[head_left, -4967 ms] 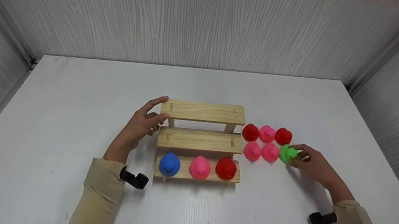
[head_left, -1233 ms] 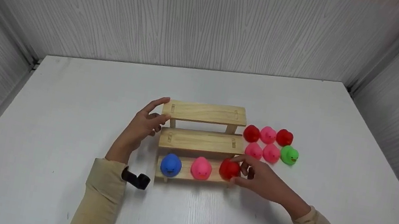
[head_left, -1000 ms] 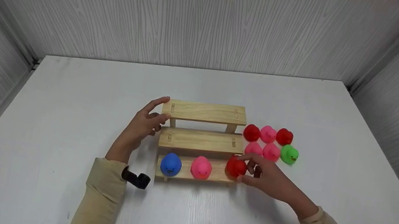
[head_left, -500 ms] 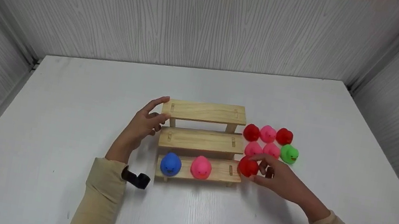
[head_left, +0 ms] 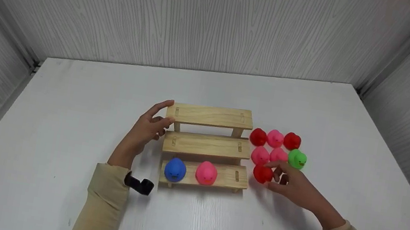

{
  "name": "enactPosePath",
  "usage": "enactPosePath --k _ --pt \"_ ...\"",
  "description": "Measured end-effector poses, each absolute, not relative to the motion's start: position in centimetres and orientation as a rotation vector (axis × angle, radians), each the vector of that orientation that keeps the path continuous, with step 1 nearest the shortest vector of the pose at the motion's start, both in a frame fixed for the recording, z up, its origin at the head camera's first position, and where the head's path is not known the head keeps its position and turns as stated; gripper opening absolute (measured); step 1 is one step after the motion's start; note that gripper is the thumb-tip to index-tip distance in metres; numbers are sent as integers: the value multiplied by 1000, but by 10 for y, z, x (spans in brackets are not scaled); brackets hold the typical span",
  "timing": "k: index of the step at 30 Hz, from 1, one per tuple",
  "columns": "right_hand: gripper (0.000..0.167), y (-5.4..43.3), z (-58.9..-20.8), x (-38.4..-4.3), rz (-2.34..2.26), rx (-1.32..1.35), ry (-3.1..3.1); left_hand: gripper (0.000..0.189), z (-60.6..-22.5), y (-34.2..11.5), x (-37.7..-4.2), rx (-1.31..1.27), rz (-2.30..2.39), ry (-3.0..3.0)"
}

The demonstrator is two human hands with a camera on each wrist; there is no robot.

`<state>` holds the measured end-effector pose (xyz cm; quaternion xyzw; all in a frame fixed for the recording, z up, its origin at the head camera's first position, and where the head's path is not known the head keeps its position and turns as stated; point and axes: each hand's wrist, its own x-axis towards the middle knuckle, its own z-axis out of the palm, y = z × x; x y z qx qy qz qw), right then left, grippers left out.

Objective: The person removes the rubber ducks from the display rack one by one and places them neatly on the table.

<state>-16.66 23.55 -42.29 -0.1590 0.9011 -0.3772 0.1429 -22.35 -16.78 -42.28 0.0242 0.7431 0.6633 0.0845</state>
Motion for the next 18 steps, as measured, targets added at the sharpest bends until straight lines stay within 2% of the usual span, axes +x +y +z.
enactPosePath --k 18 --pt "46 240 -436 -174 -1001 -380 2578 58 -422 -169 -222 67 1979 2226"
